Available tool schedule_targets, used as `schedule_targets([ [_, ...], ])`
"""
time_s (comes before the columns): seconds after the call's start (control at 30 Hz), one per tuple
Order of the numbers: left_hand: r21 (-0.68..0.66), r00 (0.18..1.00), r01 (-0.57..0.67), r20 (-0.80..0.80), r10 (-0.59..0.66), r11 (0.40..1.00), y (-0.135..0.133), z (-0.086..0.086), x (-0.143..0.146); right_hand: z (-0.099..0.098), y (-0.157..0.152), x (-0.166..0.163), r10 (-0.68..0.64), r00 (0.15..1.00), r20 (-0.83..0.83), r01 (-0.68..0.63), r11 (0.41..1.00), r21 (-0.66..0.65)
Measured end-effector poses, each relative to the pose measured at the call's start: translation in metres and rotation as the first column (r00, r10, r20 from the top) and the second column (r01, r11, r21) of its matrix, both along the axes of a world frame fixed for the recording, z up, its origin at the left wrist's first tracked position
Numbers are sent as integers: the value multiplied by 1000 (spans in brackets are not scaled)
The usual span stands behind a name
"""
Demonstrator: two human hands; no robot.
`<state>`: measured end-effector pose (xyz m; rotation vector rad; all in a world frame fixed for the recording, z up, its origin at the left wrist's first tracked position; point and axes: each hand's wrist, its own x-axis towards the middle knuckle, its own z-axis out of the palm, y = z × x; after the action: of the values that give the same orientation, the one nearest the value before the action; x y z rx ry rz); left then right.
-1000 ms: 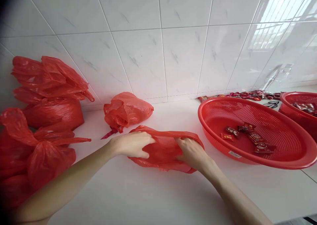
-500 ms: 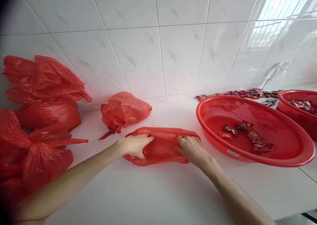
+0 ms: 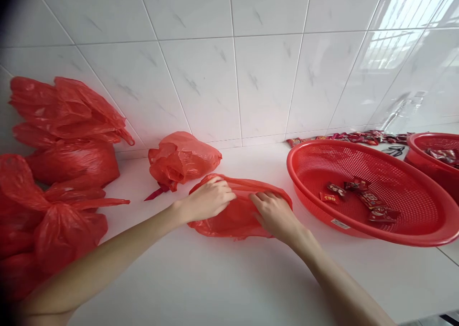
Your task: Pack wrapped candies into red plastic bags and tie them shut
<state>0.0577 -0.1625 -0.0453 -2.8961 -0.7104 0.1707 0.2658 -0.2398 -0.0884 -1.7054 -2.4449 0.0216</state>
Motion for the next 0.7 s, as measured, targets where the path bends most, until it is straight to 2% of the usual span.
schedule_targets([
  [0.07, 11, 999, -41, 3, 41, 999, 10, -9, 0, -1, 2, 0, -37, 999, 26, 38, 997, -64],
  [0.17, -114, 987, -162, -42, 158, 980, 23, -13, -4, 2, 3, 0, -71, 997, 16, 73, 982, -176],
  [0.3, -341, 950, -305, -173, 260, 889, 27, -8, -12, 10, 0, 3, -143, 989, -30, 126, 936, -328],
  [0.4, -408, 935, -346, -226, 273, 845, 23, -5, -13, 16, -2, 7, -205, 979, -17, 180, 893, -411],
  [0.53, -382, 958, -280, -176, 228, 881, 16, -6, -10, 20, -3, 12, -185, 981, -61, 144, 901, -408],
  [0.7, -316, 993, -55, 79, 84, 947, 5, -8, -13, 14, -1, 15, -136, 986, -95, 106, 958, -268],
])
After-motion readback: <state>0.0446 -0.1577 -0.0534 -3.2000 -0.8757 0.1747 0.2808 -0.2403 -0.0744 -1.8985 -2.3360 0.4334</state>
